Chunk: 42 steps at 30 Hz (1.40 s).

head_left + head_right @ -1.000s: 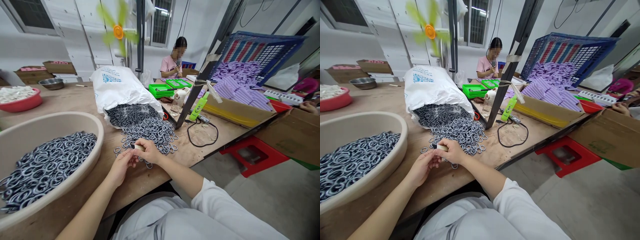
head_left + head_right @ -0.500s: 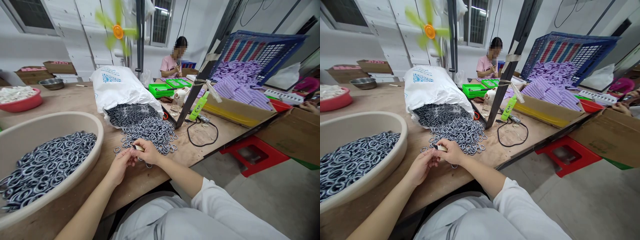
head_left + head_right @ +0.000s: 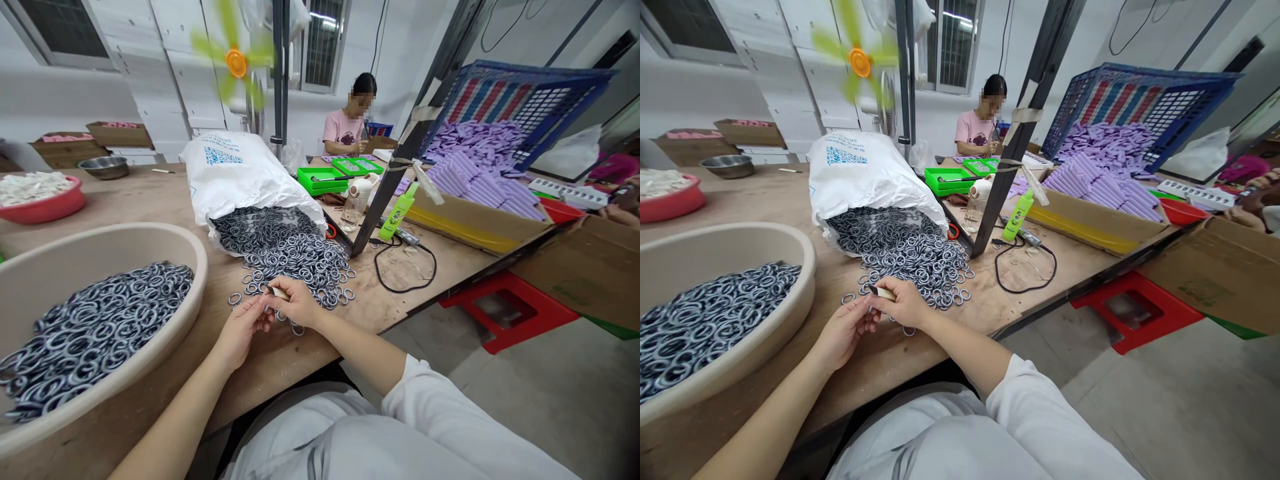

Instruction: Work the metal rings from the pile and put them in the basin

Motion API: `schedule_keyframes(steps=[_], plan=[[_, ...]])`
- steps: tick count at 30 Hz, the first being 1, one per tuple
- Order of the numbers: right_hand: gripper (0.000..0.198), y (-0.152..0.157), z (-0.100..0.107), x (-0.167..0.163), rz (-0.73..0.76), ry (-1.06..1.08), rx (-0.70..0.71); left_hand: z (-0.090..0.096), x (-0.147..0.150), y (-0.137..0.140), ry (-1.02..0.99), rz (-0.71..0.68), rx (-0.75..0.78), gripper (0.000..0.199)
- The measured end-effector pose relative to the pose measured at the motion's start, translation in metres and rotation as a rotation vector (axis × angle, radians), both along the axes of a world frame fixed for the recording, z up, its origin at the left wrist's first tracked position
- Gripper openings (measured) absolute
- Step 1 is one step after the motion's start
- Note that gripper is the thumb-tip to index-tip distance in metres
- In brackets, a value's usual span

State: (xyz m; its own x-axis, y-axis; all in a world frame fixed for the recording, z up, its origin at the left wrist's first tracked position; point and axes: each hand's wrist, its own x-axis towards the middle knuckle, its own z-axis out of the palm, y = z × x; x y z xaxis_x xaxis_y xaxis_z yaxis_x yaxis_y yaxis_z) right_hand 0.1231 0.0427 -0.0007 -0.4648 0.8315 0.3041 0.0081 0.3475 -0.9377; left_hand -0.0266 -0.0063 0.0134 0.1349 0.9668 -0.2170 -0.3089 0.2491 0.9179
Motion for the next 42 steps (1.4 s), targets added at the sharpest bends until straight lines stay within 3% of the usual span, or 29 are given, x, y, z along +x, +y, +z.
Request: schedule_keyframes(steps=[23, 42], plan=[[0.023, -0.0007, 0.0026, 0.0000, -0.012, -0.023, 0.045, -0.0009, -0.0001, 0.0017, 0.011, 0.002, -0.006, 0.042], [0.030, -0.0009, 0.0025, -0.0001, -0.020, -0.055, 0.034, -0.0019, 0.0008, 0.0016, 0.002, 0.012, -0.016, 0.044]])
